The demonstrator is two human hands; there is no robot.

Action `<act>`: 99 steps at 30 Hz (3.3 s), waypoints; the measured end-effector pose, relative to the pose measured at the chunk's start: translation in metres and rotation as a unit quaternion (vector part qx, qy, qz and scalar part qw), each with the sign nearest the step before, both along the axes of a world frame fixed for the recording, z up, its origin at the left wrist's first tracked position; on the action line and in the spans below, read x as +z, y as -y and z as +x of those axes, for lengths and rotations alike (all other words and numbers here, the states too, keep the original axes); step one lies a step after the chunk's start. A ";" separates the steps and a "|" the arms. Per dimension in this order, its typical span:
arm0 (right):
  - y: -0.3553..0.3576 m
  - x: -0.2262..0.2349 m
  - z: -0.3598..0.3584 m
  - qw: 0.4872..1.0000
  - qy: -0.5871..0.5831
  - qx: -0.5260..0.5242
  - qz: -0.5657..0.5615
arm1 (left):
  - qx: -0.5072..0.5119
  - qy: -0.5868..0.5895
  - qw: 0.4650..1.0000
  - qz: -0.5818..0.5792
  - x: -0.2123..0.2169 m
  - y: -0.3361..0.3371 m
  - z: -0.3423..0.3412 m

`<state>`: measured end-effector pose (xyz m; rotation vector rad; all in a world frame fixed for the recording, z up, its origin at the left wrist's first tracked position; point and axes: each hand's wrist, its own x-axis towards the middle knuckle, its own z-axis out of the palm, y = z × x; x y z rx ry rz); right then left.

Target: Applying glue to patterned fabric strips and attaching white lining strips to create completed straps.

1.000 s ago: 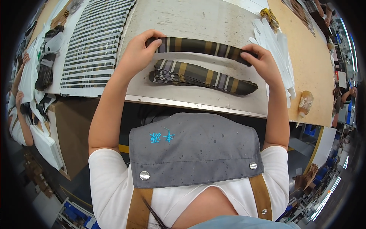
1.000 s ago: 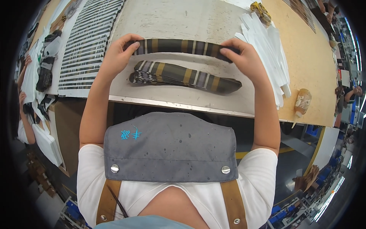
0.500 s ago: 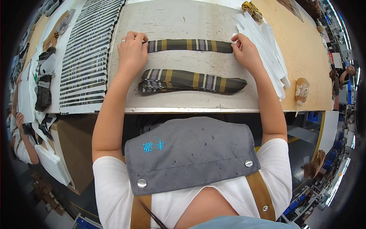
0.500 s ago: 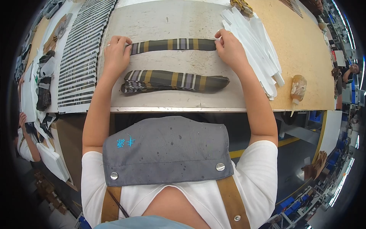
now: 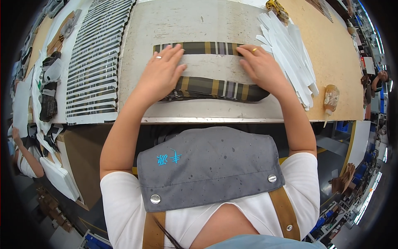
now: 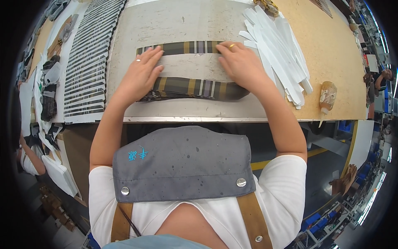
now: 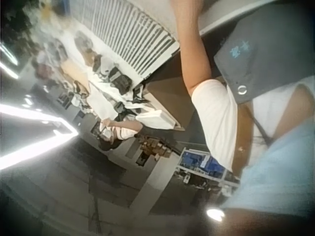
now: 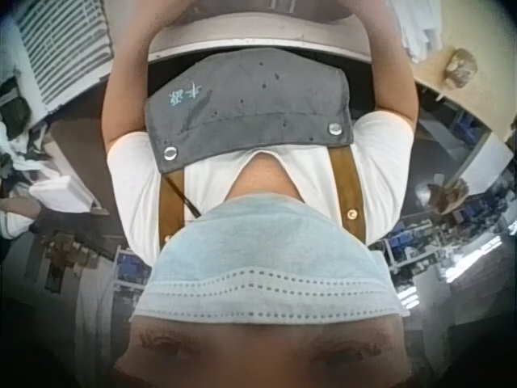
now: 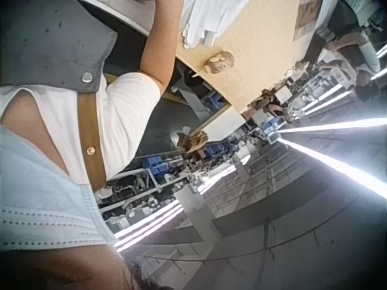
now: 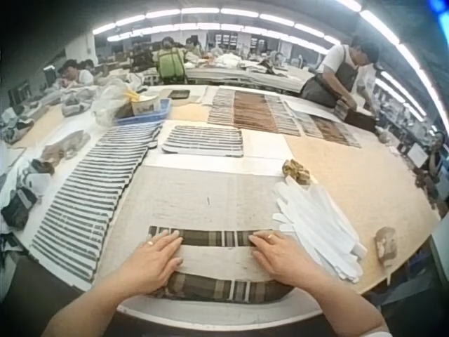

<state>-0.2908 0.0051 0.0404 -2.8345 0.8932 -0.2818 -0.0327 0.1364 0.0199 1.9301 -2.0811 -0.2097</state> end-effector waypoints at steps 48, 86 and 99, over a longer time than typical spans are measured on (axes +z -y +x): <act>0.077 -0.009 0.010 0.907 0.187 -0.174 0.334 | 0.170 -0.262 0.948 0.059 0.024 0.057 0.062; -0.029 0.032 0.023 0.973 0.057 0.091 0.206 | -0.076 -0.175 0.978 0.083 0.048 0.011 0.005; -0.062 -0.004 0.029 0.962 0.136 0.130 0.197 | -0.041 -0.252 0.961 0.106 0.027 -0.030 -0.017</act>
